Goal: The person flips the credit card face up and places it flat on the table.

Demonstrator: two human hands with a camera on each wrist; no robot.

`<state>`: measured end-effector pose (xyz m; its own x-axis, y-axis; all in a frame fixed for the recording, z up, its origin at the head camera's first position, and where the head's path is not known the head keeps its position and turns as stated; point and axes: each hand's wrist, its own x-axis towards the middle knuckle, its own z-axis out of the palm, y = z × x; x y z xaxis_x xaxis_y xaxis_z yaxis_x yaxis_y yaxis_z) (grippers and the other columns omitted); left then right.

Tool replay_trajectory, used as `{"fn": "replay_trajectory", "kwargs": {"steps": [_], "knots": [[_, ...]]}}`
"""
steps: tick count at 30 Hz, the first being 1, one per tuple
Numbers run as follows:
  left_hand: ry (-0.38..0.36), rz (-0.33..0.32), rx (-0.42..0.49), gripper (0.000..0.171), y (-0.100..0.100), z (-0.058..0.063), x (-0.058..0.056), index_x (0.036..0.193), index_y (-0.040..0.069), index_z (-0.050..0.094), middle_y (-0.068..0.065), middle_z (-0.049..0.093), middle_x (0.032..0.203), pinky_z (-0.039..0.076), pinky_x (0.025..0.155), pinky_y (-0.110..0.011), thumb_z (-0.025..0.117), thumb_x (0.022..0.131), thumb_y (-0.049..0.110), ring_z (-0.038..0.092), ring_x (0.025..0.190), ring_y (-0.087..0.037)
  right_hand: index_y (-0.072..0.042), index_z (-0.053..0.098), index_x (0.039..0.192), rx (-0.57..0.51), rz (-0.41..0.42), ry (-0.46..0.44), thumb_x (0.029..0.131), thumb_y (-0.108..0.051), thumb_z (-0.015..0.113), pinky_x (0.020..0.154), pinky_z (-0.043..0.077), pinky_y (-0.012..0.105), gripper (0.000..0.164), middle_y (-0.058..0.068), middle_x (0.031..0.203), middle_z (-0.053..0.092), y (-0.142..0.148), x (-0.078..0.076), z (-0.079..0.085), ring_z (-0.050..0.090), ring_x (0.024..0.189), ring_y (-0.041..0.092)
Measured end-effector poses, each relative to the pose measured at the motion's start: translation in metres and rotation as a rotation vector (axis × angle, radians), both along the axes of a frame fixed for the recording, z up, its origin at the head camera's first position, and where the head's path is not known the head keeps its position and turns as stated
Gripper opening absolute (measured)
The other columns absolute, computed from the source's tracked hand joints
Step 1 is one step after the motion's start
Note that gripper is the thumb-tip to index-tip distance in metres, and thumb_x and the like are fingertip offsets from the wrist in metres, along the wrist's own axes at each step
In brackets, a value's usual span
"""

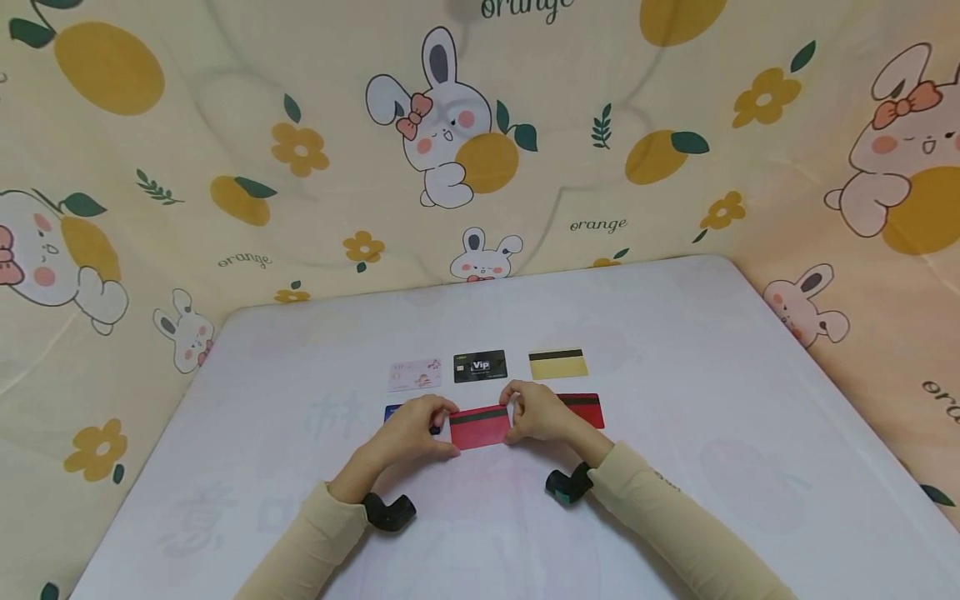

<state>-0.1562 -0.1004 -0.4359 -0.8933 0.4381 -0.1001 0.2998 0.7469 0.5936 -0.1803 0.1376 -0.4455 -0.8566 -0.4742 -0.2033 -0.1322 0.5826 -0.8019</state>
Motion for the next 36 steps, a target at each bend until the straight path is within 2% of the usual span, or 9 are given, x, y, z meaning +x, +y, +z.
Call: {"fn": "replay_trajectory", "kwargs": {"steps": [8, 16, 20, 27, 36], "knots": [[0.030, 0.004, -0.022, 0.045, 0.002, 0.000, 0.000, 0.106, 0.008, 0.067, 0.004, 0.048, 0.075, 0.031, 0.062, -0.018, 0.083, 0.067, 0.024, 0.043, 0.072, -0.007, 0.001, 0.055, 0.104, -0.005, 0.012, 0.016, 0.068, -0.002, 0.083, 0.059, 0.040, 0.024, 0.046, -0.004, 0.057, 0.049, 0.001, 0.001, 0.000, 0.045, 0.055, 0.009], [0.093, -0.001, -0.001, 0.045, -0.001, 0.000, -0.004, 0.106, 0.006, 0.068, 0.002, 0.051, 0.074, 0.035, 0.065, -0.018, 0.083, 0.067, 0.024, 0.044, 0.074, -0.007, 0.002, 0.056, 0.117, 0.016, 0.006, 0.020, 0.069, -0.008, 0.084, 0.060, 0.041, 0.023, 0.056, -0.003, 0.059, 0.052, 0.003, 0.001, 0.000, 0.048, 0.055, 0.008], [0.099, -0.002, 0.020, 0.044, -0.003, 0.001, -0.006, 0.105, 0.006, 0.068, 0.003, 0.049, 0.073, 0.035, 0.067, -0.018, 0.083, 0.068, 0.023, 0.044, 0.074, -0.008, 0.001, 0.056, 0.119, 0.015, 0.007, 0.049, 0.069, -0.008, 0.084, 0.061, 0.041, 0.023, 0.059, -0.001, 0.060, 0.054, 0.004, 0.000, -0.001, 0.049, 0.056, 0.009], [0.059, 0.006, 0.066, 0.047, -0.005, 0.016, -0.011, 0.110, 0.003, 0.068, -0.002, 0.051, 0.075, 0.032, 0.064, -0.018, 0.083, 0.069, 0.022, 0.043, 0.074, -0.010, -0.002, 0.057, 0.122, -0.014, -0.012, 0.074, 0.070, -0.009, 0.082, 0.064, 0.042, 0.024, 0.058, -0.001, 0.061, 0.052, 0.005, -0.002, 0.005, 0.050, 0.058, 0.010], [0.066, 0.002, 0.084, 0.045, -0.007, 0.026, -0.017, 0.112, 0.001, 0.067, -0.016, 0.055, 0.079, 0.026, 0.058, -0.017, 0.080, 0.072, 0.019, 0.037, 0.066, -0.008, -0.003, 0.055, 0.127, -0.052, -0.045, 0.047, 0.072, -0.005, 0.079, 0.045, 0.039, 0.022, 0.060, -0.003, 0.061, 0.049, 0.002, -0.003, 0.015, 0.045, 0.047, 0.007]]}}
